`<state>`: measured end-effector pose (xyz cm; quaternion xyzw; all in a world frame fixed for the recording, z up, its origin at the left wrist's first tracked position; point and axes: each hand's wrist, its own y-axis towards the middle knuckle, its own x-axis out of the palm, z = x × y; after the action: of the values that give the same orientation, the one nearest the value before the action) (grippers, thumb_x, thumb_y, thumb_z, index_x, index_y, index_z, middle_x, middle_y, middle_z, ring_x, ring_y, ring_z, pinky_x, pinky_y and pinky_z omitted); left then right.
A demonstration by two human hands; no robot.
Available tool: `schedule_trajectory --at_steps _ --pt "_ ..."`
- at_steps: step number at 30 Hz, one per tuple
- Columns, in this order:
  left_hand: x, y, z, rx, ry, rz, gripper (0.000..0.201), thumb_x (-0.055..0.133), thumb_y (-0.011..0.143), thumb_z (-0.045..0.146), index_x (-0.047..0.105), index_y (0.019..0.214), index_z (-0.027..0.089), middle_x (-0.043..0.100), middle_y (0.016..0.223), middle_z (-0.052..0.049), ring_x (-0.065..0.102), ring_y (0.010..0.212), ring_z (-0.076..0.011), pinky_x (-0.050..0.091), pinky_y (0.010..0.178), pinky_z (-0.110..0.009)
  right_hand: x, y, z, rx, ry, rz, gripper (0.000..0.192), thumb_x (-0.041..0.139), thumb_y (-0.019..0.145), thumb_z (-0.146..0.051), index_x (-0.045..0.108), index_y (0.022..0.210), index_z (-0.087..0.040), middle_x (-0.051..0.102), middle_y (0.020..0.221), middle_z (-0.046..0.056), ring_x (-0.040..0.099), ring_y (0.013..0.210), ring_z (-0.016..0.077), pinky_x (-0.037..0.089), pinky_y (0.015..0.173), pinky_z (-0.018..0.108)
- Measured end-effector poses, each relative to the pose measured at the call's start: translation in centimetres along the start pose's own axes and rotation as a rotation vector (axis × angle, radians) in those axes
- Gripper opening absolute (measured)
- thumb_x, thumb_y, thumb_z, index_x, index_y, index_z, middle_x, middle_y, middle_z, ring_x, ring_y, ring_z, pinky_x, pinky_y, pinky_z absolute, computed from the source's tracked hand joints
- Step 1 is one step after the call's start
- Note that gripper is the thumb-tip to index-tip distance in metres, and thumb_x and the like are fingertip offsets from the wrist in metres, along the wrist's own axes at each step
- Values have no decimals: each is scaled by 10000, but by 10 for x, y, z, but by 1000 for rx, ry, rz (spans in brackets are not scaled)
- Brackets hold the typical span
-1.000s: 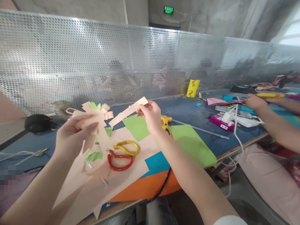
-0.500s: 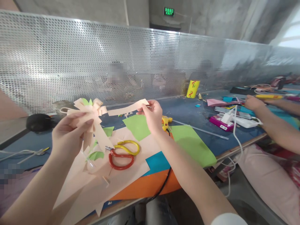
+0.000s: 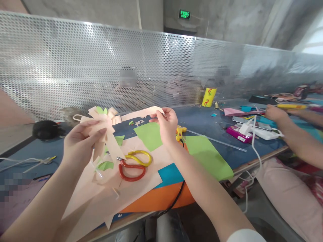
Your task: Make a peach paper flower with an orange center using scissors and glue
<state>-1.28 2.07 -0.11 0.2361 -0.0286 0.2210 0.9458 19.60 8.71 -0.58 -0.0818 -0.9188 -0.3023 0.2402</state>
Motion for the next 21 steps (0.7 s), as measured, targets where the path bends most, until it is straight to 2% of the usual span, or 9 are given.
schedule_trajectory --at_steps 3,5,8,9,10,12,15,18,21 --pt "0 0 -1 33 7 7 369 784 528 222 657 872 190 658 743 20 603 589 -100 485 531 -194 -1 0 3 14 -4 -16 209 619 688 -250 443 795 -218 557 690 -33 584 605 107 505 543 247" --pt "1 -2 -1 84 -22 5 559 775 539 185 609 1070 242 678 871 5 652 735 -142 525 630 -225 -1 -1 7 67 5 -40 223 636 662 -240 456 792 -215 554 665 -42 563 580 100 488 533 241" --pt "4 -5 0 120 -143 -9 1025 752 563 102 206 1390 367 661 1071 -28 649 963 -224 555 765 -344 0 -3 14 156 17 -88 219 657 631 -225 488 769 -200 550 606 -55 524 525 83 466 516 228" --pt "5 -6 1 105 -183 -5 1101 748 567 83 98 1405 382 657 1088 -39 642 991 -243 557 778 -379 0 -4 16 170 22 -103 215 662 628 -224 493 759 -197 547 589 -59 517 512 78 460 511 224" --pt "6 -7 2 84 -215 14 1116 749 565 72 75 1398 384 662 1076 -42 643 993 -253 560 777 -396 0 -5 17 177 27 -116 212 665 629 -225 495 752 -195 545 577 -62 514 503 76 457 508 221" --pt "8 -7 4 52 -261 62 1003 761 551 78 214 1340 372 679 1010 -25 657 958 -253 572 743 -379 1 -7 18 194 40 -143 225 675 629 -231 494 758 -198 549 575 -67 523 500 77 463 510 223" --pt "8 -4 3 -19 -325 73 635 785 522 135 504 1071 291 690 880 10 683 840 -206 567 628 -267 5 -12 15 229 59 -187 277 698 610 -252 492 788 -205 588 640 -54 583 554 105 493 517 243" --pt "8 -1 -1 -151 -368 42 387 795 498 194 598 830 213 689 774 8 673 710 -157 527 534 -198 10 -20 9 287 100 -291 289 714 605 -258 499 791 -201 636 714 -26 652 650 150 528 539 267" --pt "8 1 -5 -171 -379 25 324 799 500 201 621 770 181 696 759 -1 661 673 -139 533 568 -204 14 -26 6 327 186 -384 281 721 628 -253 505 799 -198 664 708 -23 676 673 159 557 592 280"
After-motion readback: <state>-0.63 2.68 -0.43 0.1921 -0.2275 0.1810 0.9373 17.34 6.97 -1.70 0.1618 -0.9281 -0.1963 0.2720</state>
